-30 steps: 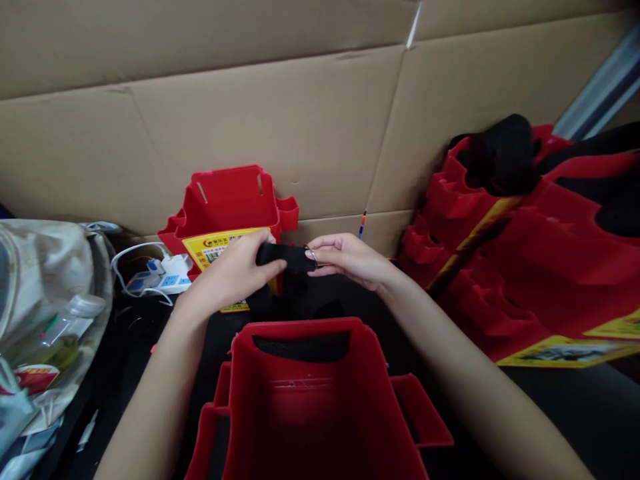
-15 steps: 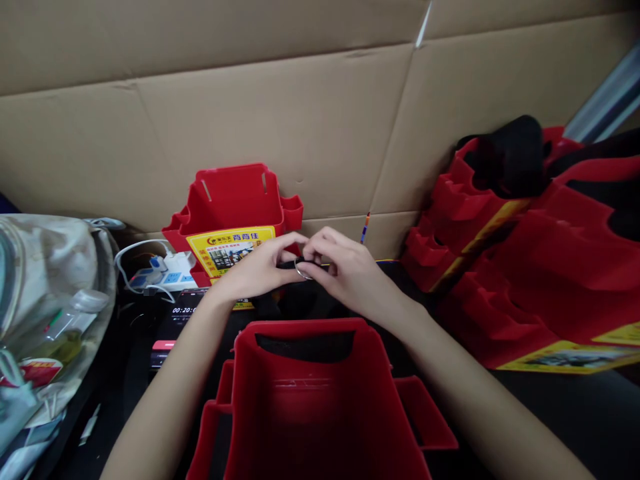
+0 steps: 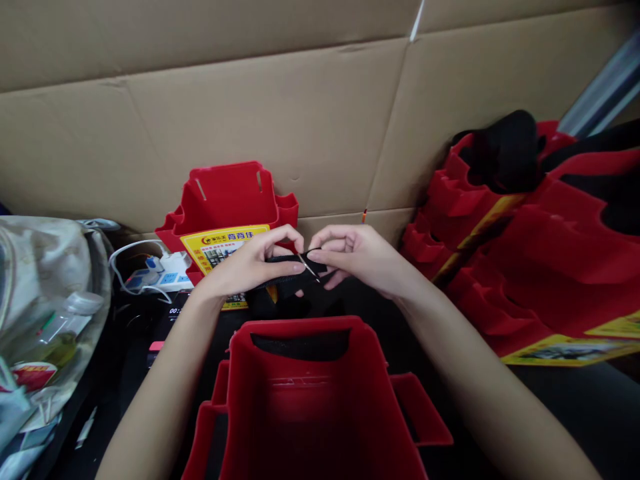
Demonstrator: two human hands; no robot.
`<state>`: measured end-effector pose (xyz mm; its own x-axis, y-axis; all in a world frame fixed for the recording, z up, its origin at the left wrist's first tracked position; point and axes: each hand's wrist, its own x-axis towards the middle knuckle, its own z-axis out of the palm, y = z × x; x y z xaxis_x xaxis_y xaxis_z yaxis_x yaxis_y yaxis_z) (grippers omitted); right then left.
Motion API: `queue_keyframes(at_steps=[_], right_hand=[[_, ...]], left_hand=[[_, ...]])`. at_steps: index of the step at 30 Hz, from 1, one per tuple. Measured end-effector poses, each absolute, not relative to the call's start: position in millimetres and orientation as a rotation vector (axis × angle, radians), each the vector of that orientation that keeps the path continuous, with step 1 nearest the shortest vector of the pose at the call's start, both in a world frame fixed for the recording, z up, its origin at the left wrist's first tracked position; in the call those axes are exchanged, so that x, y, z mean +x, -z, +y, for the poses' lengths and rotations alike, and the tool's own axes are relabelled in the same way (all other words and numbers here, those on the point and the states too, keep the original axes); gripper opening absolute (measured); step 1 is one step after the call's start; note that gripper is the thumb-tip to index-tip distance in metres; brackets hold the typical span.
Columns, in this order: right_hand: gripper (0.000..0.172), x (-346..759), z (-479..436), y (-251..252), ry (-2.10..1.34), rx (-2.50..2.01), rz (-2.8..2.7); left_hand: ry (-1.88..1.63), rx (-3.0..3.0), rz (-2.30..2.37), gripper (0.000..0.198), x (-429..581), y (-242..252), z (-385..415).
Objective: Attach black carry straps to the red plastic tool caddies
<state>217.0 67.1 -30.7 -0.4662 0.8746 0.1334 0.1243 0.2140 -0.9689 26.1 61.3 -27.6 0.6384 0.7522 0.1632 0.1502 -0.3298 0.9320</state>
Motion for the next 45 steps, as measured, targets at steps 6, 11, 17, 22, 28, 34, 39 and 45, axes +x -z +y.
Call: queue_keyframes(at_steps=[6, 11, 17, 22, 28, 34, 39, 45], right_hand=[[0.024, 208.8, 78.7, 44.8, -1.378, -0.874, -1.571], [0.019, 213.2, 82.7, 49.3, -1.604, -0.840, -1.725], [0.024, 223.8, 92.7, 48.9, -1.681, -0.920, -1.798], [0.028, 221.8, 92.8, 48.1, -1.478, -1.004, -1.842], [0.026, 225.0, 88.5, 41.4, -1.364, -1.016, -1.959], [0.016, 217.2, 95.2, 55.5, -1.205, -1.129, -2.103], [0.015, 213.9, 101.5, 62.6, -1.184, -1.103, -2.101], [0.026, 231.8, 102.1, 52.6, -1.541, -0.809, -2.105]], left_hand=[[-0.779, 2.026, 0.743, 0.014, 23.2, 27.0, 63.4], [-0.685, 2.167, 0.781, 0.016, 23.6, 29.5, 62.3], [-0.589, 2.333, 0.801, 0.018, 24.4, 30.3, 61.2], [-0.549, 2.442, 0.916, 0.020, 22.8, 30.3, 62.3], [-0.535, 2.533, 0.985, 0.019, 23.2, 28.2, 60.9], [-0.640, 2.551, 0.982, 0.014, 35.5, 38.0, 63.4], [-0.699, 2.516, 1.001, 0.014, 37.3, 40.2, 64.6], [-0.703, 2.335, 0.915, 0.017, 29.2, 33.2, 63.1]])
